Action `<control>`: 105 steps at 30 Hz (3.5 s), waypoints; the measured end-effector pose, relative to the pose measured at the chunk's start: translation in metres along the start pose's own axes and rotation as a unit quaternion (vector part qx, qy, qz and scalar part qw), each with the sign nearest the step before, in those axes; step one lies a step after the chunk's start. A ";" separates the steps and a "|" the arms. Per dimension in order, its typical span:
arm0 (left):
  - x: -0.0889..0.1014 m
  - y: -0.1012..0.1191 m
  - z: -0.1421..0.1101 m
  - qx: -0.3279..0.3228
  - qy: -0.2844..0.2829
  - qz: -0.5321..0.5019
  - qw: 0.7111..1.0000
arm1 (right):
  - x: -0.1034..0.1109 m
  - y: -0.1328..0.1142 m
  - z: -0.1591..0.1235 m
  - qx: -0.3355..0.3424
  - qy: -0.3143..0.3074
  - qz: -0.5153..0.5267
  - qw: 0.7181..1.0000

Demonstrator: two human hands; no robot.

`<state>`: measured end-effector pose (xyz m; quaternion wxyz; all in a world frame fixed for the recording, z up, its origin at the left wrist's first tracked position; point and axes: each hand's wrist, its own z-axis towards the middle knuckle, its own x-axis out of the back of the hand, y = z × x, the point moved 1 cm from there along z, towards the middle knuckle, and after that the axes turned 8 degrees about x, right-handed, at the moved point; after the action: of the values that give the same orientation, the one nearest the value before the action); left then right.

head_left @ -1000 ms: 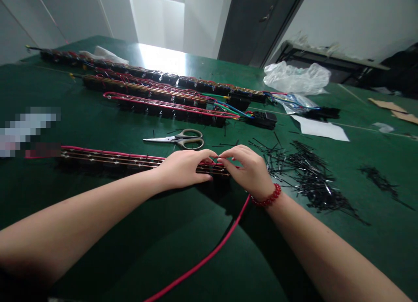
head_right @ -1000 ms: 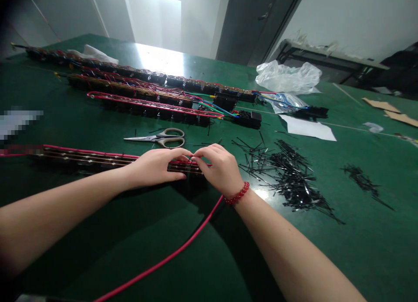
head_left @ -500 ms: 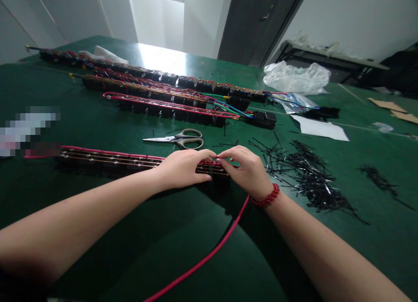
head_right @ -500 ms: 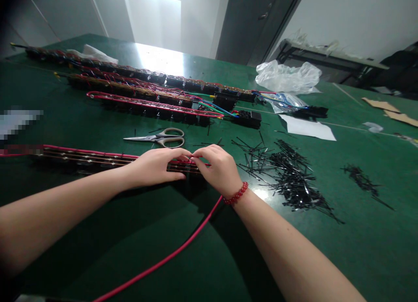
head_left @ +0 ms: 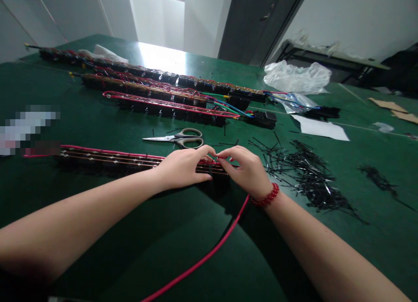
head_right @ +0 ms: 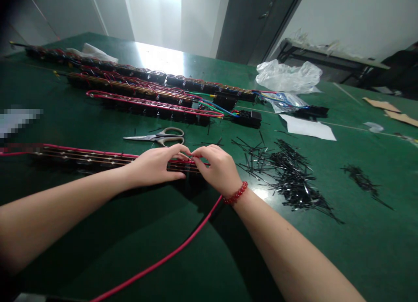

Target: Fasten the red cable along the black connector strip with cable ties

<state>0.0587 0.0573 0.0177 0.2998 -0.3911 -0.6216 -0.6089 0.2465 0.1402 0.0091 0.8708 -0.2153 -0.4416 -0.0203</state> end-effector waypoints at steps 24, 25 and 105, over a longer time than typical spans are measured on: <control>0.000 0.002 -0.001 -0.018 0.004 -0.017 1.000 | -0.003 0.001 -0.001 -0.025 -0.024 0.028 0.999; 0.000 0.001 -0.001 -0.018 0.006 -0.015 1.000 | -0.003 0.001 -0.001 -0.025 -0.025 0.027 0.999; -0.004 0.008 -0.005 -0.111 0.012 0.055 0.992 | 0.006 -0.004 0.008 -0.146 -0.023 0.067 0.987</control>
<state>0.0674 0.0517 0.0185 0.2952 -0.4480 -0.5242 -0.6613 0.2431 0.1404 0.0192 0.8189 -0.3695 -0.4386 -0.0215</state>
